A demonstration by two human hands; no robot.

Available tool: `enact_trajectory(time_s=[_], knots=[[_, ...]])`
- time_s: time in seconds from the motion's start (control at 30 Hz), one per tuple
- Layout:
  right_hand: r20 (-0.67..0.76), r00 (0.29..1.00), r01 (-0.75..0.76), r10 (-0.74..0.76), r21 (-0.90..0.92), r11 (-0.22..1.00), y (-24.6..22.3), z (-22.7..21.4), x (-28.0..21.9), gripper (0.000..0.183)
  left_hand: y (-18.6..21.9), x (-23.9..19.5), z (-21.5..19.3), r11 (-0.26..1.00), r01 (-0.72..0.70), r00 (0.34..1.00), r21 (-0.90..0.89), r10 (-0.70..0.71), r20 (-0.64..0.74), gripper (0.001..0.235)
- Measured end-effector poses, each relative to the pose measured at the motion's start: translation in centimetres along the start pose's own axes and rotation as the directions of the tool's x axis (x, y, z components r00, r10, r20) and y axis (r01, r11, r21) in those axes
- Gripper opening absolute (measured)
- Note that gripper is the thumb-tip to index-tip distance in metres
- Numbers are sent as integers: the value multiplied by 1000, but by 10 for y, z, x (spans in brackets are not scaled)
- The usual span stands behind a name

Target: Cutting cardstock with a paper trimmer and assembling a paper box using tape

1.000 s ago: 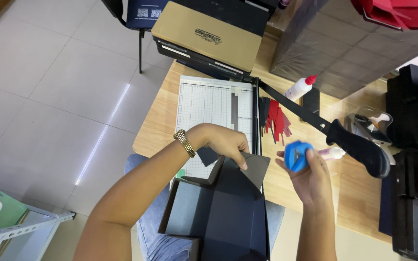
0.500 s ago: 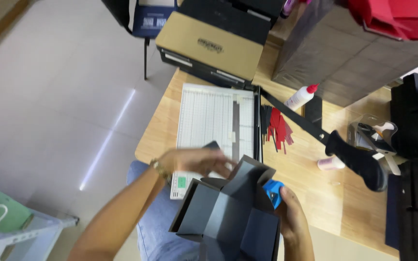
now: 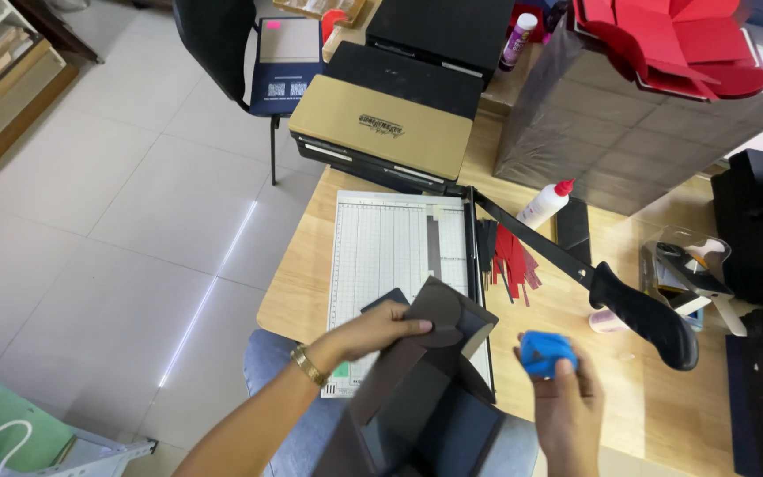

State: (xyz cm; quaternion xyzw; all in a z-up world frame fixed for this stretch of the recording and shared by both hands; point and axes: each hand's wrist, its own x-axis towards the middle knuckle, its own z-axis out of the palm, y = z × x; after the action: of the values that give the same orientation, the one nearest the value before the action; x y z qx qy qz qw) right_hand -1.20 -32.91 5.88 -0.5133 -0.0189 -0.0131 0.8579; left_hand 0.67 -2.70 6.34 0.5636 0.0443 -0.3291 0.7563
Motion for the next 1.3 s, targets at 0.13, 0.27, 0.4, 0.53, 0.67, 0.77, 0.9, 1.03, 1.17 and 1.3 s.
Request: enact_trajectory(time_s=[0.13, 0.27, 0.4, 0.53, 0.67, 0.77, 0.9, 1.03, 1.17, 1.3], knots=[[-112, 992, 29, -60, -261, 965, -20, 12, 19, 41, 35, -18, 1, 922, 2, 1000, 387, 5, -19, 50], [-189, 980, -142, 59, -461, 876, -44, 61, 41, 35, 48, -25, 15, 743, 15, 995, 669, -79, 65, 54], [17, 995, -85, 101, -396, 914, -25, 57, 53, 27, 18, -3, 7, 818, -62, 984, 572, -48, 174, 35], [70, 987, -84, 142, -529, 844, -33, 76, 49, 30, 29, -11, 14, 792, -81, 968, 606, -81, 235, 37], [148, 972, -79, 184, -529, 845, -43, 91, 40, 29, 32, -6, 12, 794, -111, 963, 598, -62, 262, 37], [178, 961, -93, 211, -512, 854, -36, 76, 45, 28, 47, -17, 20, 796, -80, 954, 600, -112, 277, 36], [206, 948, -95, 244, -548, 831, -46, 77, 47, 29, 42, -12, 18, 814, -75, 951, 575, -115, 287, 35], [265, 921, -70, 287, -611, 789, -49, 74, 51, 30, 39, -9, 15, 817, -69, 947, 572, -126, 294, 35], [301, 894, -62, 331, -648, 759, -51, 79, 52, 32, 46, -14, 20, 807, -70, 943, 586, -138, 302, 36], [320, 885, -45, 339, -665, 745, -56, 83, 51, 30, 52, -14, 20, 801, -84, 951, 593, -114, 288, 36]])
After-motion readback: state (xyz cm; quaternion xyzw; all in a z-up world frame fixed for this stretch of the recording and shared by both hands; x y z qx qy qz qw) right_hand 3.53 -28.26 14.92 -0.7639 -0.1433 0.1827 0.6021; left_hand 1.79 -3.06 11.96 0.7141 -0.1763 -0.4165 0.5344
